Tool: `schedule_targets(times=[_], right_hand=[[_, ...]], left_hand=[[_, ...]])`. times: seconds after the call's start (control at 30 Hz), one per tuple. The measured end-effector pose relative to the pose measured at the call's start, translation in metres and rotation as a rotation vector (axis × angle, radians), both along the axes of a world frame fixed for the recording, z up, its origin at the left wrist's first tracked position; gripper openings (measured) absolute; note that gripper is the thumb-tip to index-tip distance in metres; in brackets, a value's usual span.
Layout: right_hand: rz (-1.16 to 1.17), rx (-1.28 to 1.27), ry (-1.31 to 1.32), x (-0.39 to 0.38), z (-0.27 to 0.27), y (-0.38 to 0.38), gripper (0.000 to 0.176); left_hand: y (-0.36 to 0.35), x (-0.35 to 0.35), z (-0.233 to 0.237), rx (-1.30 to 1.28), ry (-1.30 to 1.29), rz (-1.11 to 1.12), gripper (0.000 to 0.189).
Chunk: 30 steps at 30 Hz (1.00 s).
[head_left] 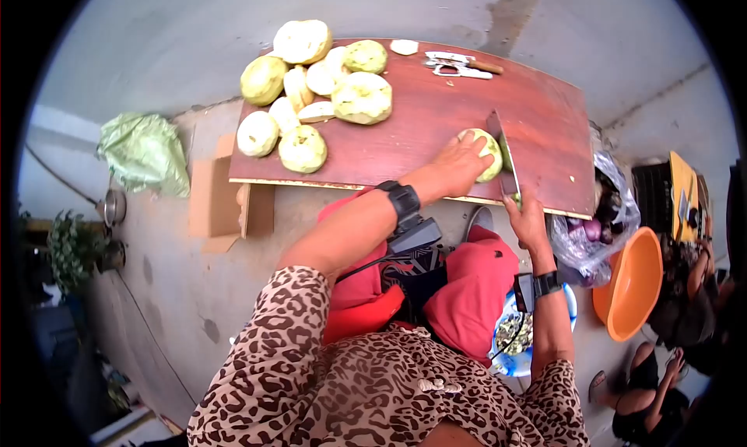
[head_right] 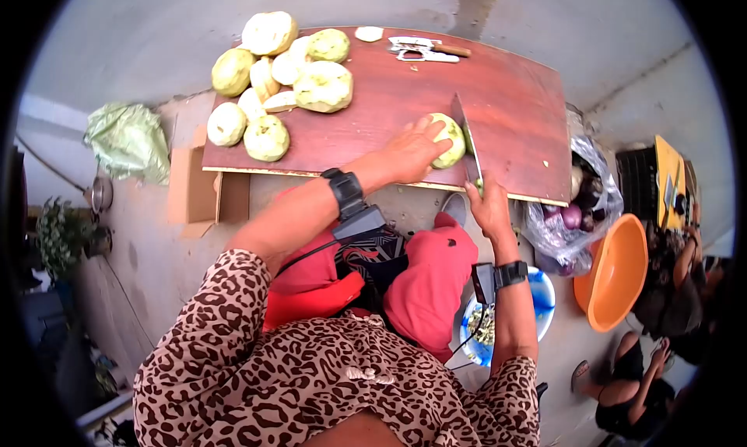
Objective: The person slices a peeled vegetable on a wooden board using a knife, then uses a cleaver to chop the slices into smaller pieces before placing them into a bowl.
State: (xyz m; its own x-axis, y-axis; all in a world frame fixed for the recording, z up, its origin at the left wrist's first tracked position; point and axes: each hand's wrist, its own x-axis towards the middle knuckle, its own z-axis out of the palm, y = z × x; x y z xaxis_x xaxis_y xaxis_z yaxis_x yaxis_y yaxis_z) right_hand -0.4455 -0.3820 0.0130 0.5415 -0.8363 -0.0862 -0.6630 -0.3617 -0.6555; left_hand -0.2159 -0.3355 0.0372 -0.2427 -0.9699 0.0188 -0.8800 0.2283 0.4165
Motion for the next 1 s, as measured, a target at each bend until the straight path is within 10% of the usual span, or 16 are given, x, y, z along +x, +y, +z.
schedule_targets(times=[1.0], right_hand=[[0.246,-0.065,0.141,0.025,-0.003,-0.011,0.028]], left_hand=[[0.013,0.003,-0.016,-0.099,-0.045,0.208,0.073]])
